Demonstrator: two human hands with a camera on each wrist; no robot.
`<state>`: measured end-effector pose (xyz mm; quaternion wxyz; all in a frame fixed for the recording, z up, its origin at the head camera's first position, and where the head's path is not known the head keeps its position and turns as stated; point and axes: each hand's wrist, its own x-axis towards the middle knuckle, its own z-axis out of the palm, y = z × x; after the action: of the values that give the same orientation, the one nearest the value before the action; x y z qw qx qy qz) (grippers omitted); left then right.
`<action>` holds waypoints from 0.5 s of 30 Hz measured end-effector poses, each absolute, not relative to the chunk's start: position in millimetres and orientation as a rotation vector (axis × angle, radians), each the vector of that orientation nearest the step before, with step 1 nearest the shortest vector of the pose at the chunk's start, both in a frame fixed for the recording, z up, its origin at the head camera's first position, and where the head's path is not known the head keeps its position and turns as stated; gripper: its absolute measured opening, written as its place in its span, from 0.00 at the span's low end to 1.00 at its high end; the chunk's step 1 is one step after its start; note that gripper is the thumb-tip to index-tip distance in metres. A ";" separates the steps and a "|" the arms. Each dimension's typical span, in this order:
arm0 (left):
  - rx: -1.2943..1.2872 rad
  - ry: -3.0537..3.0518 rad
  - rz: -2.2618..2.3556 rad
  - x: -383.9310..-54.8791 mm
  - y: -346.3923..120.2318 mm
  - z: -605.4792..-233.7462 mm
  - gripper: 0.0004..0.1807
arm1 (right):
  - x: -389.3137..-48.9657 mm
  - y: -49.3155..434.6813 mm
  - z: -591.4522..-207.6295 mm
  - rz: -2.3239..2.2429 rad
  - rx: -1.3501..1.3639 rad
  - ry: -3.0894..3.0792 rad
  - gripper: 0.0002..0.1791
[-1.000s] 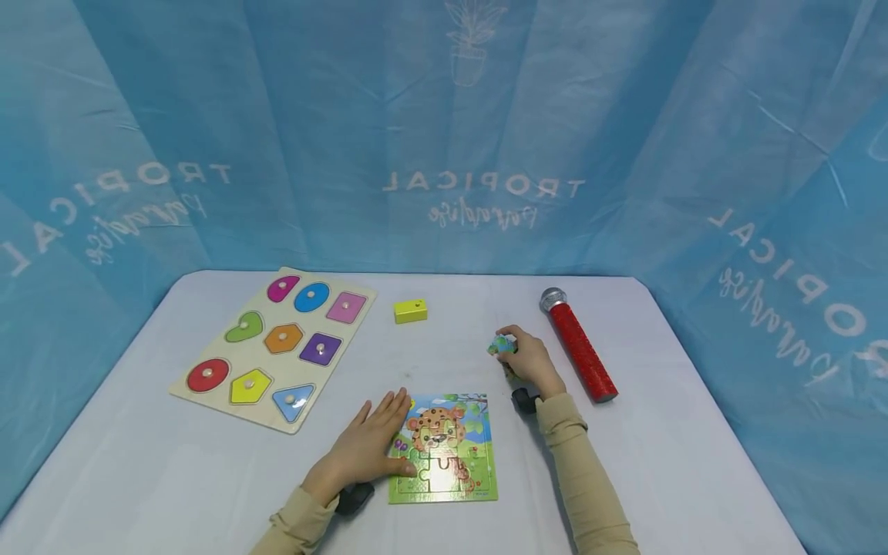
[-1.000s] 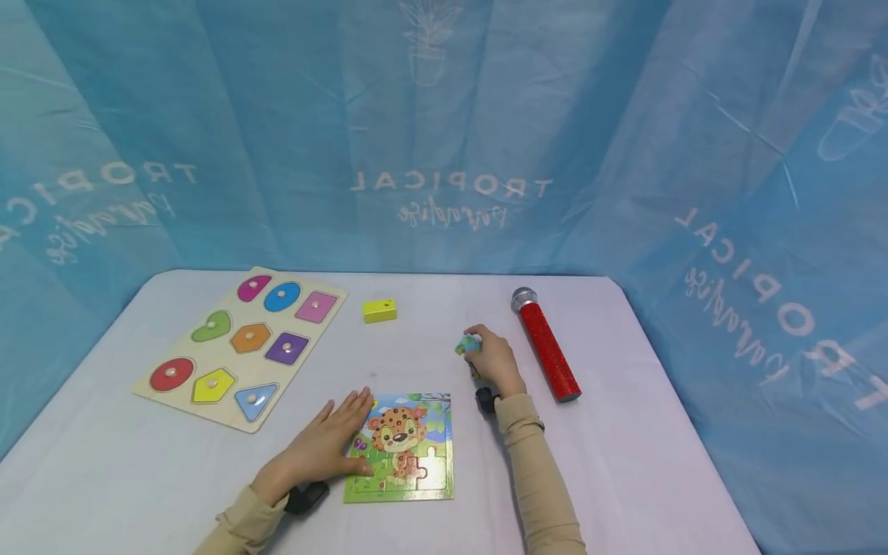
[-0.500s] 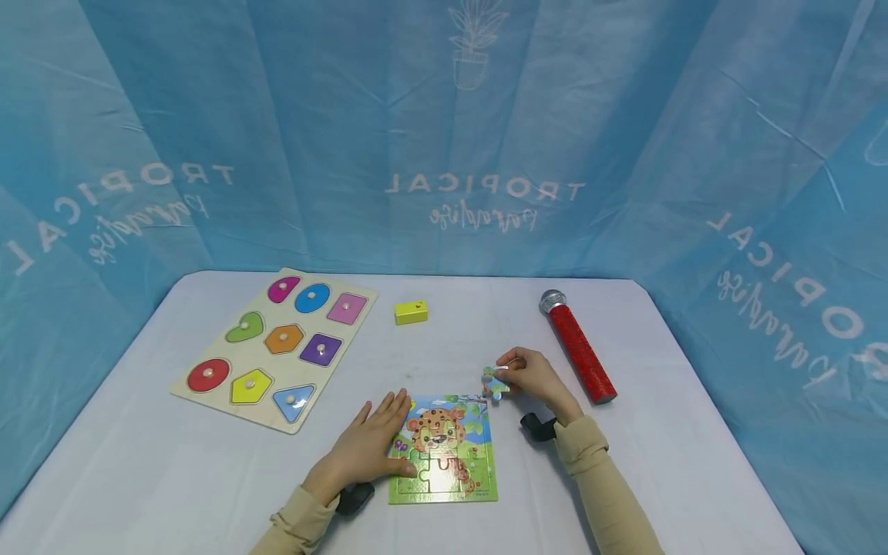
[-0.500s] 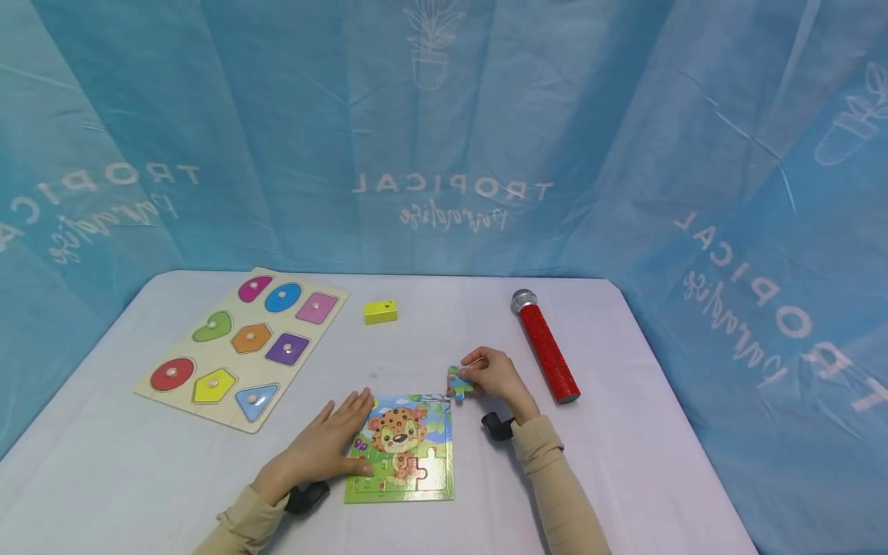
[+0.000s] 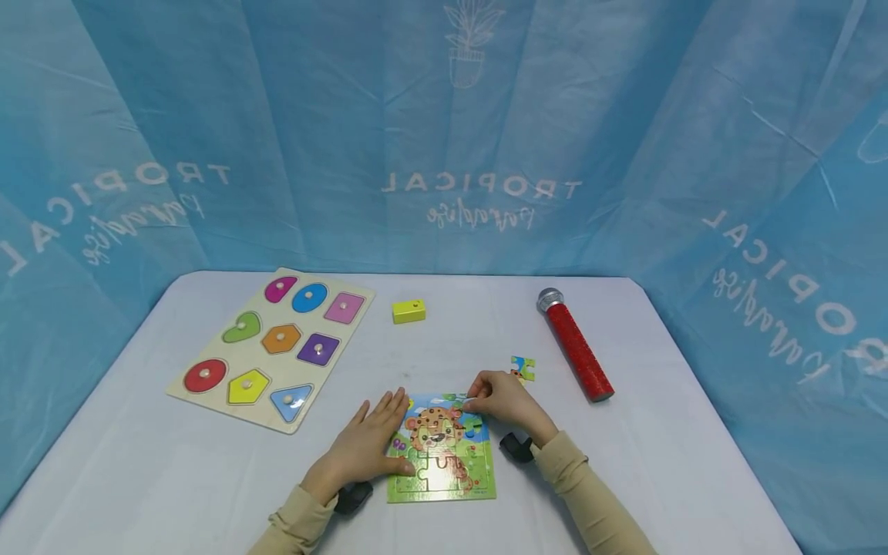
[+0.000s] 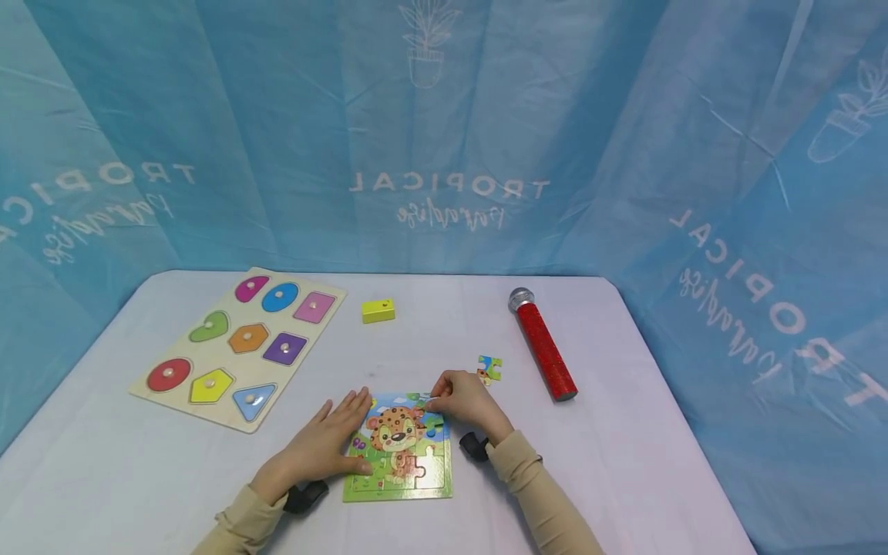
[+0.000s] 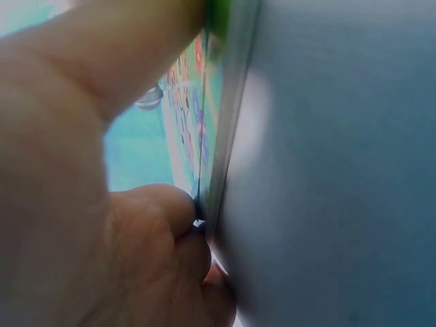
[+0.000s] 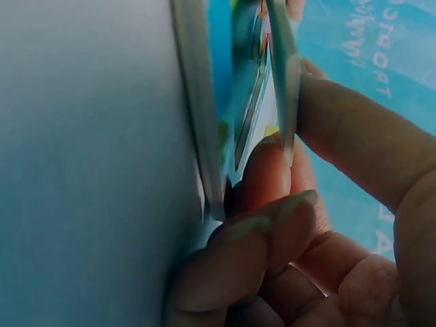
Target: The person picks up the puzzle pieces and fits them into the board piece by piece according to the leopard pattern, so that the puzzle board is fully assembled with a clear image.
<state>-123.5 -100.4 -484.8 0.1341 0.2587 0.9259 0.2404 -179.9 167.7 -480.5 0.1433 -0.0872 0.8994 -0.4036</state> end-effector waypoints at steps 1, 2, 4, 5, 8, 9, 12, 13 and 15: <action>0.749 2.686 0.698 -123.5 -100.5 -484.5 0.59 | -179.5 167.0 -480.1 -1.161 -0.255 2.594 0.10; 0.748 2.687 0.698 -123.5 -100.5 -484.5 0.59 | -179.2 166.6 -479.9 -1.157 -0.261 2.595 0.10; 0.750 2.689 0.700 -123.5 -100.5 -484.6 0.59 | -178.7 166.3 -479.5 -1.149 -0.267 2.602 0.10; 0.751 2.688 0.702 -123.6 -100.5 -484.8 0.59 | -178.5 166.2 -479.5 -1.147 -0.270 2.605 0.10; 0.753 2.688 0.705 -123.8 -100.4 -485.9 0.59 | -178.1 166.3 -478.6 -1.138 -0.267 2.608 0.10; 0.753 2.688 0.704 -123.9 -100.4 -486.2 0.59 | -178.0 166.3 -478.4 -1.135 -0.264 2.611 0.10; 0.755 2.685 0.697 -123.9 -100.7 -486.2 0.59 | -177.9 165.8 -478.5 -1.115 -0.255 2.627 0.10; 0.755 2.684 0.695 -123.9 -100.7 -486.0 0.59 | -177.9 165.4 -478.9 -1.103 -0.256 2.640 0.10; 0.752 2.681 0.696 -123.5 -101.3 -485.2 0.59 | -177.9 163.9 -479.7 -1.073 -0.265 2.669 0.10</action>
<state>-123.5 -101.3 -485.2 0.1354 0.2595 0.9255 0.2402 -177.9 163.9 -479.7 0.1261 -0.0909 0.9166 -0.3684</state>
